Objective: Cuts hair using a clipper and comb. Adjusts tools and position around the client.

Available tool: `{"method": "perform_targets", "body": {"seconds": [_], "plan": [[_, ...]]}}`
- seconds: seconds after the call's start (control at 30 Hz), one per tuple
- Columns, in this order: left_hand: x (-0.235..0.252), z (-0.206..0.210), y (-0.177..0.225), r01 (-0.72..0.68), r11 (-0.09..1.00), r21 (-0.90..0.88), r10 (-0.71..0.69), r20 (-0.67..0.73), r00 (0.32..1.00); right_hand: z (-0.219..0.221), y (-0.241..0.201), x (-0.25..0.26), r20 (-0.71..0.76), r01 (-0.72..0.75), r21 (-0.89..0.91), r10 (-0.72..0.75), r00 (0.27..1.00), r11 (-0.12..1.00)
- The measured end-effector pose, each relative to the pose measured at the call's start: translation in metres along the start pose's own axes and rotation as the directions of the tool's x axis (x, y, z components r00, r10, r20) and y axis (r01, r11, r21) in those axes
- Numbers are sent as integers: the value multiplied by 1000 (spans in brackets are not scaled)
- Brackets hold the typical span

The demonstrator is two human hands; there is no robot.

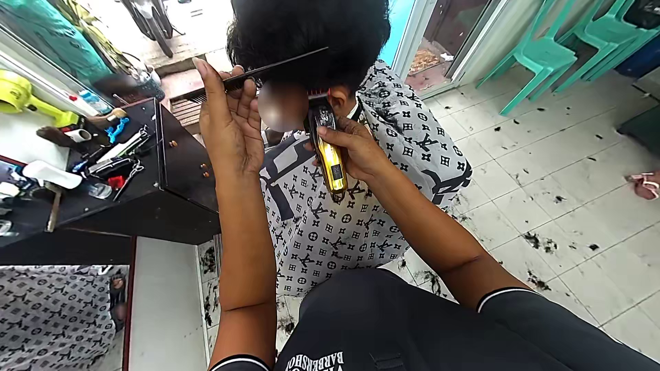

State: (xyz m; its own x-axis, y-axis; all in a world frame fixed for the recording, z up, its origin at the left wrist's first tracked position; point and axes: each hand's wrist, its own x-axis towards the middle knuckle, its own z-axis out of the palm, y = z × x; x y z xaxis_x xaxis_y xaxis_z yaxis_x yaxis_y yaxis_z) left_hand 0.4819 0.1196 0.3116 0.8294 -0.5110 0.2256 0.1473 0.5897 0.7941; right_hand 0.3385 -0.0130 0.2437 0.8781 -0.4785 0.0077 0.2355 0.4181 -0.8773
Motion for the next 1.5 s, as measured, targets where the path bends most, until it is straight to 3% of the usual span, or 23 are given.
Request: {"method": "perform_targets", "body": {"seconds": [0.07, 0.23, 0.43, 0.53, 0.67, 0.77, 0.87, 0.93, 1.0, 1.03, 1.1, 1.23, 1.3, 1.4, 1.5], "plan": [[0, 4, -1, 11, 1000, -10, -11, -29, 1000, 0, -2, -1, -5, -56, 9, 56, 998, 998], [-1, 5, 0, 22, 999, -43, -21, 23, 1000, -2, 4, -1, 36, 142, -70, -140, 989, 987], [-15, -52, -20, -232, 972, 47, 217, 211, 953, -14, 10, -19, 24, -60, -137, 63, 998, 989], [-52, -79, -46, -87, 973, 213, 28, 263, 964, -14, 10, -16, 11, -42, -120, 43, 999, 992], [-115, -101, -89, 184, 898, 399, -290, 222, 931, -5, 7, -4, 20, 7, -85, -6, 1000, 996], [-157, -111, -107, 303, 854, 422, -425, 233, 875, -1, 5, -1, 24, -19, -22, 20, 1000, 1000], [-193, -114, -110, 300, 838, 456, -488, 381, 785, -3, 7, 2, 51, 103, -54, -100, 994, 993], [-210, -114, -105, 274, 820, 503, -543, 531, 650, -4, 6, 3, 63, 152, -80, -147, 987, 985], [-216, -114, -96, 242, 773, 586, -619, 613, 491, -5, 6, 1, 47, 75, -58, -72, 996, 996], [-215, -115, -91, 225, 740, 634, -656, 605, 451, -5, 5, 0, 35, 12, -30, -11, 999, 999], [-209, -118, -83, 181, 676, 715, -694, 534, 484, -6, 4, 0, 36, -28, 12, 28, 999, 1000], [-185, -128, -64, 30, 526, 850, -641, 374, 670, -6, 4, 5, 70, 165, -2, -164, 984, 986], [-173, -133, -54, -16, 496, 868, -589, 350, 729, -7, 4, 4, 59, 113, 1, -113, 992, 994], [-156, -138, -39, -73, 464, 883, -549, 352, 758, -7, 3, 1, 42, -24, 27, 23, 999, 999], [-139, -148, -24, -125, 471, 873, -510, 385, 769, -6, 0, 3, 61, 95, 36, -97, 993, 995]]}}
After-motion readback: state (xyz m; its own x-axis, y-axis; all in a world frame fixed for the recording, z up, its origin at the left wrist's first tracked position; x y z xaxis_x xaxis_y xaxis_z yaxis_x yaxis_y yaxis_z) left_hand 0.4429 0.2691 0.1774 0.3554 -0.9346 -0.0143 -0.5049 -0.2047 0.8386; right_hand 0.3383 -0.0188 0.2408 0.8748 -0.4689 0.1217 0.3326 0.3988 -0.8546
